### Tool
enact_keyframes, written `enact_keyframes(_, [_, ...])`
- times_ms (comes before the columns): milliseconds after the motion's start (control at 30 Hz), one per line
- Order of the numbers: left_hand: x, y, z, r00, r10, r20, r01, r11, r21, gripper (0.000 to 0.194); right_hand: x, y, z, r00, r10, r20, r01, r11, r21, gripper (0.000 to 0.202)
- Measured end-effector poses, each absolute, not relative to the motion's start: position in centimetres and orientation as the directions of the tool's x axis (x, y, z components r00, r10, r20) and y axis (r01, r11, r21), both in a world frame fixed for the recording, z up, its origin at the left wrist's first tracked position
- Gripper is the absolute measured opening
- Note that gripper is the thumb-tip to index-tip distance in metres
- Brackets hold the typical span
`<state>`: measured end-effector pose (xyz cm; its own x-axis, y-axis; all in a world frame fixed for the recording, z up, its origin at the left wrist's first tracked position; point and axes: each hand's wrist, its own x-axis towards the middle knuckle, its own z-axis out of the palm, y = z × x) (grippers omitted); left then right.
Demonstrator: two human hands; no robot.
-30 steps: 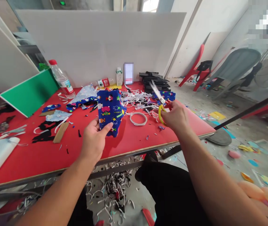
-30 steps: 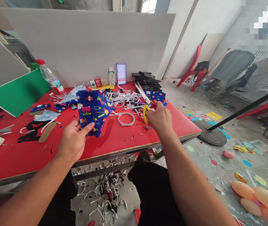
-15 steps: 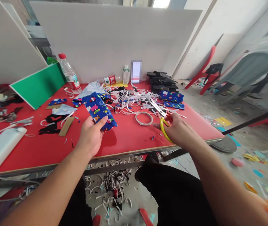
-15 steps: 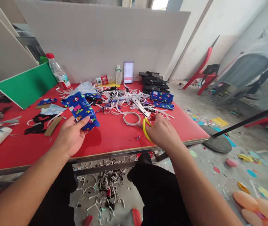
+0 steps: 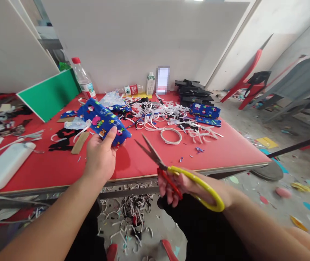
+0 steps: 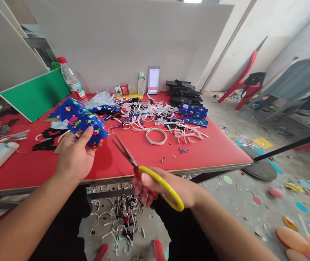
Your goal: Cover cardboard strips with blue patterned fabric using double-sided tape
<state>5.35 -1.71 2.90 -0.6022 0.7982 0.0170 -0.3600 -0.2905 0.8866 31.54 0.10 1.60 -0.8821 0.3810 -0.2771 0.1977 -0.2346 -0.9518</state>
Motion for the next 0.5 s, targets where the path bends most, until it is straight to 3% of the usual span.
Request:
enact_keyframes(200, [5.9,-2.0,3.3,-0.644,0.765,0.004,-0.356,-0.305,0.883,0.033,28.7,-1.3,1.2,-0.842,0.424,-0.333,0.244,-0.25,-0.937,0.074])
enact_keyframes(367, [6.6,-2.5,3.2,-0.551,0.834,-0.023,-0.394,-0.235,0.888,0.031,28.6,-1.2,1.8,-0.812,0.525,-0.254,0.164,-0.213,-0.963,0.07])
enact_keyframes(500, [6.9,-3.0,3.4,-0.455,0.89,-0.031,-0.422,-0.184,0.888,0.036,29.1,-1.2,2.8,-0.802,0.535,-0.264,0.247,-0.106,-0.963,0.069])
